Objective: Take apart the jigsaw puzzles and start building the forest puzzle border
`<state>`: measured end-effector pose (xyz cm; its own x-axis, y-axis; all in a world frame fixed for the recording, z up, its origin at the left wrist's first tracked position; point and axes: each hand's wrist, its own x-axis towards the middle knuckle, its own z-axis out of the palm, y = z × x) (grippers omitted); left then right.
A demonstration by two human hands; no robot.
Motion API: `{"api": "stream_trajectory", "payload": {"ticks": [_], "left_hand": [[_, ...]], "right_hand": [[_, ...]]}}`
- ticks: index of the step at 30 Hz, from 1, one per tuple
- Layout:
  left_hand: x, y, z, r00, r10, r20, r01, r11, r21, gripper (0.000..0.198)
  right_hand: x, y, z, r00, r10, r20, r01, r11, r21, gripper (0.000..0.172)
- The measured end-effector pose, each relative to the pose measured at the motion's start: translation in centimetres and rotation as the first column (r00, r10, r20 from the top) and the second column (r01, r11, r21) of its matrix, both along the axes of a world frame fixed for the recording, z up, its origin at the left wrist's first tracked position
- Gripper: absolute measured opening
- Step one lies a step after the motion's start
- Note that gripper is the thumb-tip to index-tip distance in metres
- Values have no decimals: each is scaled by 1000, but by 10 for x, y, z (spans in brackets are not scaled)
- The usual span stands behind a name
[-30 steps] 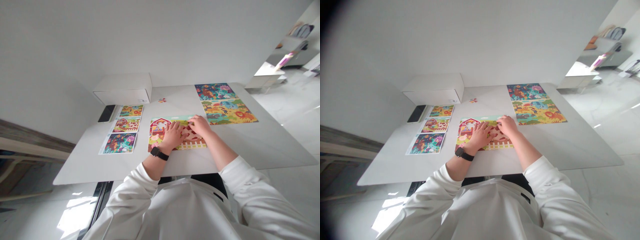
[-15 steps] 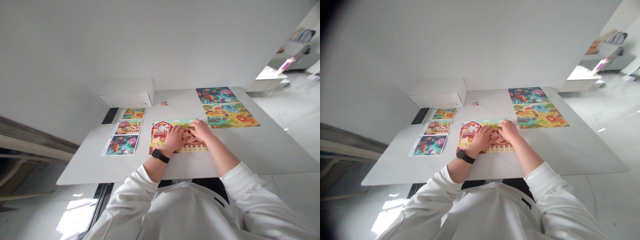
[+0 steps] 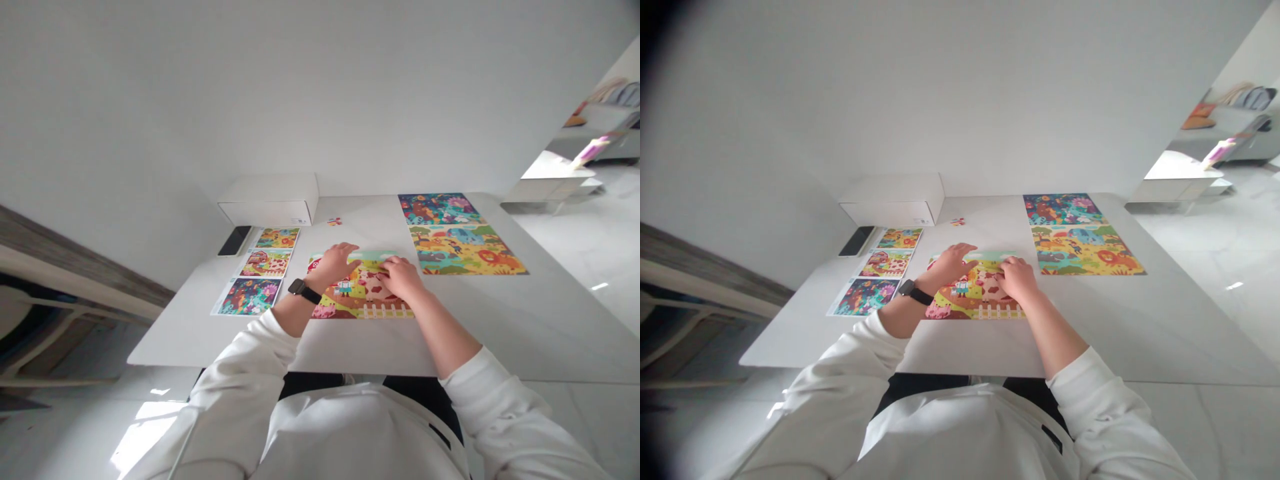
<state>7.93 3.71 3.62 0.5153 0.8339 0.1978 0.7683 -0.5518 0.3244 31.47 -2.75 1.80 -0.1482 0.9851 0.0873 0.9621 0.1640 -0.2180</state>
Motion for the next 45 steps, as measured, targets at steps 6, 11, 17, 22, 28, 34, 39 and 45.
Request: {"api": "stream_trajectory", "payload": {"ticks": [6,11,17,22,28,34,39,45], "left_hand": [[-27,70,22,950,300,-87,-302,953,-6,40],[-33,110,24,893,397,-212,-403,915,17,42],[-24,146,9,882,383,-274,-401,916,-11,42],[-19,169,0,884,382,-270,-411,910,-56,34],[-33,173,1,898,409,-159,-431,891,-144,40],[-63,140,8,887,445,124,-411,882,-229,22],[-80,87,21,782,440,440,-279,880,-385,20],[-94,23,16,532,372,761,6,897,-442,41]], "right_hand": [[-5,0,2,999,-36,-15,36,999,-15,30],[-5,1,1,999,-42,-12,41,999,-31,28],[-7,0,0,999,-37,7,37,998,-43,30],[-9,-1,3,999,-40,6,40,997,-63,28],[-7,-1,1,999,-34,-4,33,997,-68,32],[-3,1,-2,1000,-11,11,12,998,-55,33],[-2,1,-4,999,-29,-32,29,1000,-12,30],[-2,17,4,996,-73,-53,68,994,-91,26]]}}
